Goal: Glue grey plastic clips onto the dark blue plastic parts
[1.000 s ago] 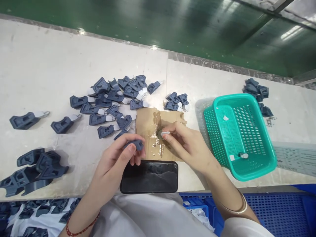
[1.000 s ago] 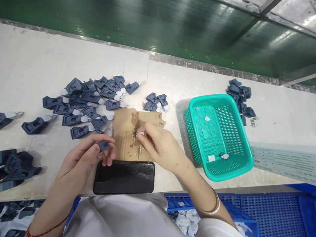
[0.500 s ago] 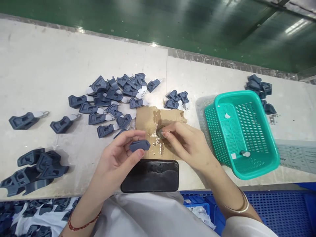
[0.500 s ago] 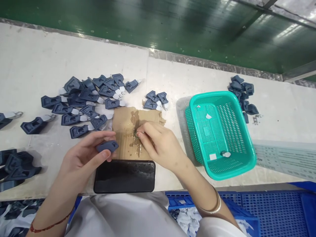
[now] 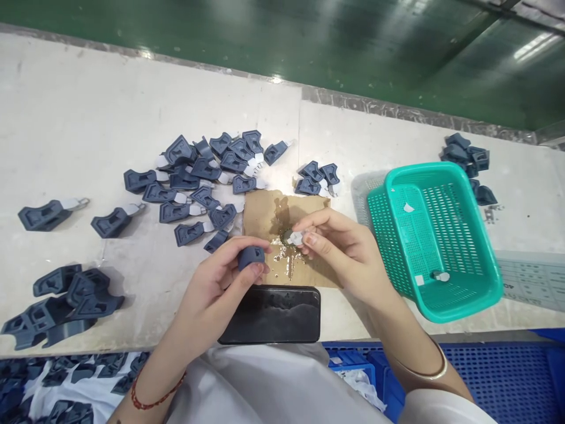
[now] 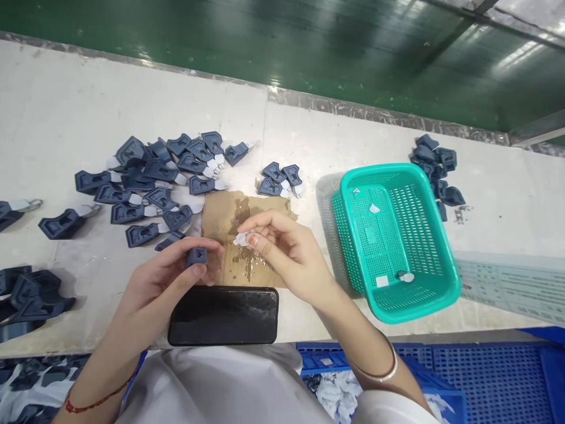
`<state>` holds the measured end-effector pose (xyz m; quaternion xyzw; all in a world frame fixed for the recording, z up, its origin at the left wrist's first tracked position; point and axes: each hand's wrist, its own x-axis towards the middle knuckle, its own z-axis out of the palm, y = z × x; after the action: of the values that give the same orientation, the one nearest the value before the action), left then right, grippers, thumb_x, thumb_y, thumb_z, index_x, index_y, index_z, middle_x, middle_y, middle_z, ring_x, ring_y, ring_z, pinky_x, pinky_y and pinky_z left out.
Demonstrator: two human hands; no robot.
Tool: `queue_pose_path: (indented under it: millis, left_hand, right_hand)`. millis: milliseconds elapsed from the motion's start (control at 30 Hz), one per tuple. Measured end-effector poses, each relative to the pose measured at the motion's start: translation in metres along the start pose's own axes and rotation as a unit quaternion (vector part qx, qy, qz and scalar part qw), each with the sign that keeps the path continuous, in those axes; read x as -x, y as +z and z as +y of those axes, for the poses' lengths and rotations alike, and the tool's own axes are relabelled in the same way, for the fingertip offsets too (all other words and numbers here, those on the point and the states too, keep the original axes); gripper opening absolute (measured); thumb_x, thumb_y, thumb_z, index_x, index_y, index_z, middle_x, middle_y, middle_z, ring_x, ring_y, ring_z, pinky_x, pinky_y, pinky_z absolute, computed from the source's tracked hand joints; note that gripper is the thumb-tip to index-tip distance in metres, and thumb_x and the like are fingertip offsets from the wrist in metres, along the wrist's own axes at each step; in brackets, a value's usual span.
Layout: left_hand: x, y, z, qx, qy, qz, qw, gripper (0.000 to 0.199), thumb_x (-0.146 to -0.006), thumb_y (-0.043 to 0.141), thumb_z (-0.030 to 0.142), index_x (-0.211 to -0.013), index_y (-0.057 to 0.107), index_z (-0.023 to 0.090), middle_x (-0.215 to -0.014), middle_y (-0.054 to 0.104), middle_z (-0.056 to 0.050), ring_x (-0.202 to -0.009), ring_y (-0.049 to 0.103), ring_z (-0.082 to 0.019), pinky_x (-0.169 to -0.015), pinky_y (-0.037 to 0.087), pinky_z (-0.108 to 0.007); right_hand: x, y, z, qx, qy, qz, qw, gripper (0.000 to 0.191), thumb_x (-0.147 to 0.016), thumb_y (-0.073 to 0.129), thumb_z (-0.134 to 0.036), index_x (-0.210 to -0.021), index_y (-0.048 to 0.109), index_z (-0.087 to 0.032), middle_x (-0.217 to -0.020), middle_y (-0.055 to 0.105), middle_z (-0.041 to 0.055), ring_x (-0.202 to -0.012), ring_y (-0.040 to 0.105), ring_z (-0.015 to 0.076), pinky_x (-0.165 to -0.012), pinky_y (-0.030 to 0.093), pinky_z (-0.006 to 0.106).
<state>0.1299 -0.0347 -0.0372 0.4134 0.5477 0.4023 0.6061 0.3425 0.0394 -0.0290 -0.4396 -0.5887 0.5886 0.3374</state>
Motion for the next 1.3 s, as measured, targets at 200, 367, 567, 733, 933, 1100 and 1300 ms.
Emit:
queue_pose_path:
  millis: [200,367,567,733,933,1100,1300]
  left_hand:
    - [0.0015,-0.0042,-0.0015,-0.098,0.021,-0.077,0.992,0.034,-0.112,0.041,0.047,-0.128,0.066,0.031,-0.092,0.059,-0.001,-0.085,0.055,-0.017,-0.086,0.046,-0.028]
    - [0.0033,-0.0049,-0.0021,-0.114,0.018,-0.089,0.989,0.041,-0.113,0.037,0.049,-0.135,0.065,0.030,-0.095,0.059,-0.001,-0.087,0.054,-0.018,-0.082,0.043,-0.029]
    - [0.0035,-0.0045,0.0000,-0.085,0.021,-0.114,0.990,0.037,-0.115,0.034,0.046,-0.130,0.064,0.030,-0.095,0.059,0.002,-0.086,0.052,-0.014,-0.079,0.040,-0.026]
    - [0.0020,-0.0037,0.0002,-0.075,0.016,-0.121,0.990,0.038,-0.115,0.033,0.046,-0.127,0.063,0.027,-0.095,0.058,0.002,-0.087,0.051,-0.015,-0.080,0.039,-0.028]
    - [0.0015,-0.0039,-0.0011,-0.075,0.017,-0.128,0.989,0.035,-0.115,0.033,0.046,-0.123,0.061,0.026,-0.094,0.056,0.002,-0.086,0.049,-0.015,-0.079,0.038,-0.028]
    - [0.0013,-0.0034,-0.0005,-0.076,0.023,-0.129,0.988,0.035,-0.115,0.032,0.045,-0.106,0.058,0.023,-0.091,0.052,0.002,-0.083,0.047,-0.014,-0.076,0.038,-0.028]
    - [0.0032,-0.0047,0.0016,-0.088,0.002,-0.119,0.989,0.035,-0.114,0.033,0.049,-0.105,0.056,0.024,-0.092,0.052,0.002,-0.087,0.050,-0.015,-0.080,0.040,-0.027]
  right_hand:
    - [-0.0002,0.0039,-0.0047,0.029,-0.045,-0.051,0.997,0.010,-0.104,0.066,-0.029,-0.106,0.074,-0.024,-0.099,0.077,0.0035,-0.088,0.071,0.0150,-0.079,0.059,0.027]
    - [-0.0038,0.0045,-0.0052,0.097,-0.141,-0.115,0.979,0.012,-0.108,0.057,-0.024,-0.111,0.069,-0.024,-0.105,0.077,0.0057,-0.096,0.071,0.0170,-0.087,0.058,0.031]
    - [-0.0057,0.0060,-0.0006,0.114,-0.172,-0.153,0.966,0.013,-0.108,0.054,-0.018,-0.113,0.065,-0.024,-0.111,0.076,0.0063,-0.104,0.071,0.0172,-0.091,0.057,0.031]
    - [-0.0063,0.0061,-0.0006,0.118,-0.191,-0.162,0.961,0.015,-0.107,0.055,-0.015,-0.115,0.065,-0.023,-0.113,0.075,0.0056,-0.107,0.070,0.0147,-0.093,0.056,0.028]
    - [-0.0044,0.0061,0.0010,0.113,-0.187,-0.160,0.963,0.013,-0.107,0.056,-0.016,-0.113,0.066,-0.022,-0.110,0.075,0.0045,-0.104,0.071,0.0144,-0.092,0.055,0.026]
    - [-0.0041,0.0085,0.0019,0.123,-0.195,-0.165,0.959,0.015,-0.107,0.055,-0.014,-0.114,0.067,-0.020,-0.107,0.075,0.0048,-0.102,0.071,0.0131,-0.092,0.055,0.024]
    - [-0.0077,0.0052,-0.0045,0.136,-0.196,-0.162,0.958,0.014,-0.105,0.061,-0.015,-0.112,0.073,-0.015,-0.106,0.077,0.0061,-0.102,0.072,0.0108,-0.092,0.056,0.020]
